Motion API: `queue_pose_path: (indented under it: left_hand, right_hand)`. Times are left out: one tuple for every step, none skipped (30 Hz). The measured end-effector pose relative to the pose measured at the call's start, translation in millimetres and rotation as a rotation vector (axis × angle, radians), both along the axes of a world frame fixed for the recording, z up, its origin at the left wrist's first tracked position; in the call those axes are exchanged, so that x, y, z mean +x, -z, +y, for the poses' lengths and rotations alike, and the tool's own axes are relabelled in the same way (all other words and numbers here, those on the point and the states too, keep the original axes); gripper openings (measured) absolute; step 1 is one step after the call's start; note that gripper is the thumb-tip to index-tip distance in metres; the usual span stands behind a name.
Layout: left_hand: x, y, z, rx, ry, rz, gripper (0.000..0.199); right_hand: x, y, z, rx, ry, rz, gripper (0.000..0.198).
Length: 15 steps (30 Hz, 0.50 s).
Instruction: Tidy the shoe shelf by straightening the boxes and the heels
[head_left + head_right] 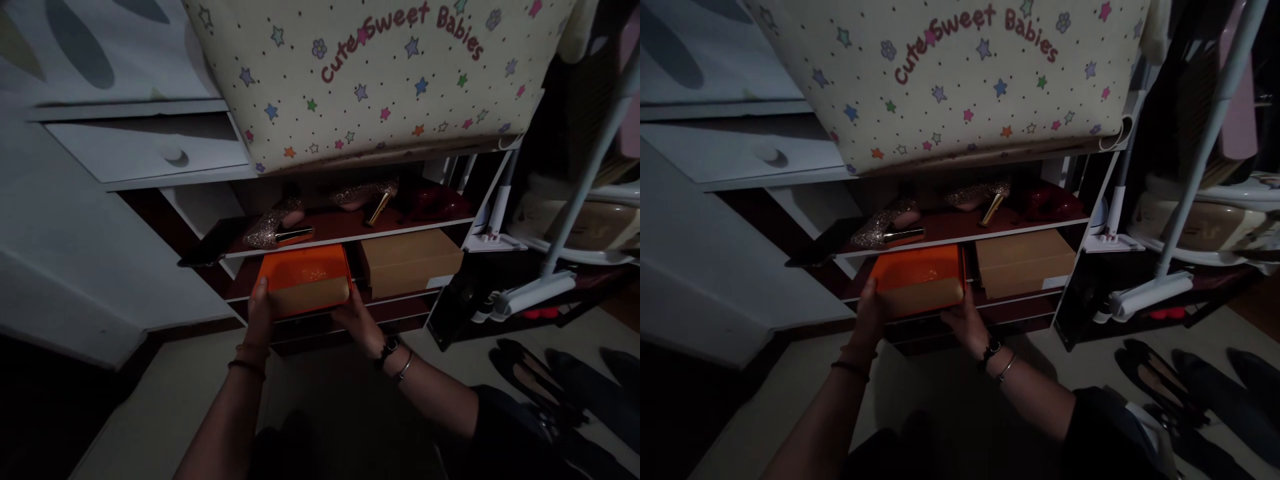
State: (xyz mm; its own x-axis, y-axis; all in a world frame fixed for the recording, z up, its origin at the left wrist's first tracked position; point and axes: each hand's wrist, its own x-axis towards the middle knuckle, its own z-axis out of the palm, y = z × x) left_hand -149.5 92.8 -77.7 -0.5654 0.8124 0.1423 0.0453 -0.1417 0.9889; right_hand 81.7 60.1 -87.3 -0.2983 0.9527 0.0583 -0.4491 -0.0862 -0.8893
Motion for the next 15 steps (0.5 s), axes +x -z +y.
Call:
queue_pose_path:
  left_hand:
    - [3, -0.9, -1, -0.019, -0.022, -0.019, 0.064]
    - [5, -1.6, -2, -0.033, -0.039, -0.032, 0.064]
    - [6, -2.0, -2, -0.037, -0.048, -0.034, 0.065]
    - [7, -2.1, -3, -0.037, -0.050, -0.029, 0.066]
    - [8, -2.0, -3, -0.038, -0.044, -0.021, 0.067]
    - [8, -1.9, -3, -0.040, -0.038, -0.018, 0.068]
    - [8, -1.8, -3, -0.045, -0.031, -0.019, 0.069]
    - [8, -1.7, -3, -0.054, -0.026, -0.029, 0.070]
    - [8, -1.7, -4, -0.067, -0.026, -0.045, 0.070]
    - [8, -1.8, -5, -0.073, -0.019, -0.058, 0.071]
    - [8, -2.1, -6, -0.070, -0.007, -0.058, 0.071]
    - [9, -2.4, -7, -0.059, 0.007, -0.044, 0.071]
    - [9, -2.9, -9, -0.046, 0.020, -0.024, 0.071]
    - [9, -3.6, -10, -0.027, 0.031, -0.006, 0.071]
    - [10, -4.6, -11, -0.009, 0.037, 0.012, 0.071]
  right_hand:
    - [1, -2, -1, -0.002, -0.006, 0.011, 0.094]
    - [2, -4, -1, 0.002, -0.011, 0.025, 0.094]
    - [3, -5, -2, 0.012, -0.012, 0.038, 0.092]
    - [3, -7, -2, 0.024, -0.014, 0.047, 0.091]
    - [4, -7, -3, 0.035, -0.015, 0.050, 0.090]
    - [4, -8, -3, 0.043, -0.016, 0.047, 0.089]
    - [5, -8, -3, 0.048, -0.018, 0.038, 0.088]
    - [6, -8, -3, 0.053, -0.019, 0.032, 0.086]
    - [7, -7, -3, 0.057, -0.022, 0.028, 0.084]
    - [8, -7, -2, 0.060, -0.027, 0.030, 0.082]
    - [9, -6, -1, 0.060, -0.035, 0.034, 0.081]
    - [10, -6, -1, 0.053, -0.044, 0.037, 0.080]
    - [11, -7, 0, 0.040, -0.054, 0.036, 0.080]
    - [12, -7, 1, 0.022, -0.062, 0.027, 0.080]
    - [13, -8, 1, 0.004, -0.069, 0.007, 0.080]
